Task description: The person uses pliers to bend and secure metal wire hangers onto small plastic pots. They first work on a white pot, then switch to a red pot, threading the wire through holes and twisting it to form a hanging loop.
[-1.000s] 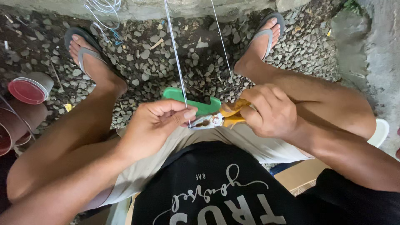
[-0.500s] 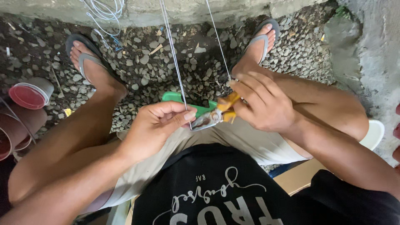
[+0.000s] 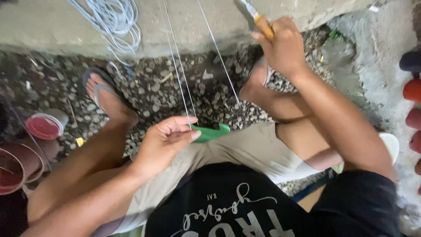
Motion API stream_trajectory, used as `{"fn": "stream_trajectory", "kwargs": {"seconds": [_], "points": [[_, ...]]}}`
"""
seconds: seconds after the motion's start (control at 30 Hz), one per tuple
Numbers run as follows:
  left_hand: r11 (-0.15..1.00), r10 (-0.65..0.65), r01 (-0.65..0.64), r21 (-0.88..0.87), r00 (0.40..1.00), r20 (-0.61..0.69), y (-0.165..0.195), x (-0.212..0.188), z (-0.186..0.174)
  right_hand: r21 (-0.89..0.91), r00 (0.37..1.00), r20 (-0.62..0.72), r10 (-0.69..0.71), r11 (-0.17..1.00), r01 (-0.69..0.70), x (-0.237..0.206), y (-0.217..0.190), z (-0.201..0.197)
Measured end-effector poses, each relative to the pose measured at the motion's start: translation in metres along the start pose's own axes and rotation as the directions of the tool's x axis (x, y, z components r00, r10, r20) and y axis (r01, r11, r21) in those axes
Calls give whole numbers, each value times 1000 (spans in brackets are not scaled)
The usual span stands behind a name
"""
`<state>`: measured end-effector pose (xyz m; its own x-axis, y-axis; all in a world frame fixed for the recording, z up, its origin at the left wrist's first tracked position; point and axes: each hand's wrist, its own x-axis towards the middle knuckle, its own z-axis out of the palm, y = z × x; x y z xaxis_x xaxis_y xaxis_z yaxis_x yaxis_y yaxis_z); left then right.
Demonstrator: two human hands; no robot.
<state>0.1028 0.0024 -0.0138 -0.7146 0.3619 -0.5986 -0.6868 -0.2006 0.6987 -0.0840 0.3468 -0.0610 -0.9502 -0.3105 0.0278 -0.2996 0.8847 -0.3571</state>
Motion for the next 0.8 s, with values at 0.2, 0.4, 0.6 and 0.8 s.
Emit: {"fn": "stream_trajectory", "kwargs": {"seconds": [0.2, 0.4, 0.6, 0.8], "points": [[997, 24, -22, 69, 999, -30, -3, 2, -9, -158, 931, -344, -123, 985, 72, 55, -25, 22], [998, 37, -35, 58, 999, -38, -17, 4, -19, 145, 970, -241, 16, 989, 19, 1, -77, 44], [998, 6, -3, 69, 999, -49, -29, 4, -26, 689, 733, 680, -2, 342, -639, -15, -111, 78], [999, 20, -18, 46, 999, -49, -29, 5, -29, 636, 682, 702, -202, -253, -729, -24, -147, 96]]}}
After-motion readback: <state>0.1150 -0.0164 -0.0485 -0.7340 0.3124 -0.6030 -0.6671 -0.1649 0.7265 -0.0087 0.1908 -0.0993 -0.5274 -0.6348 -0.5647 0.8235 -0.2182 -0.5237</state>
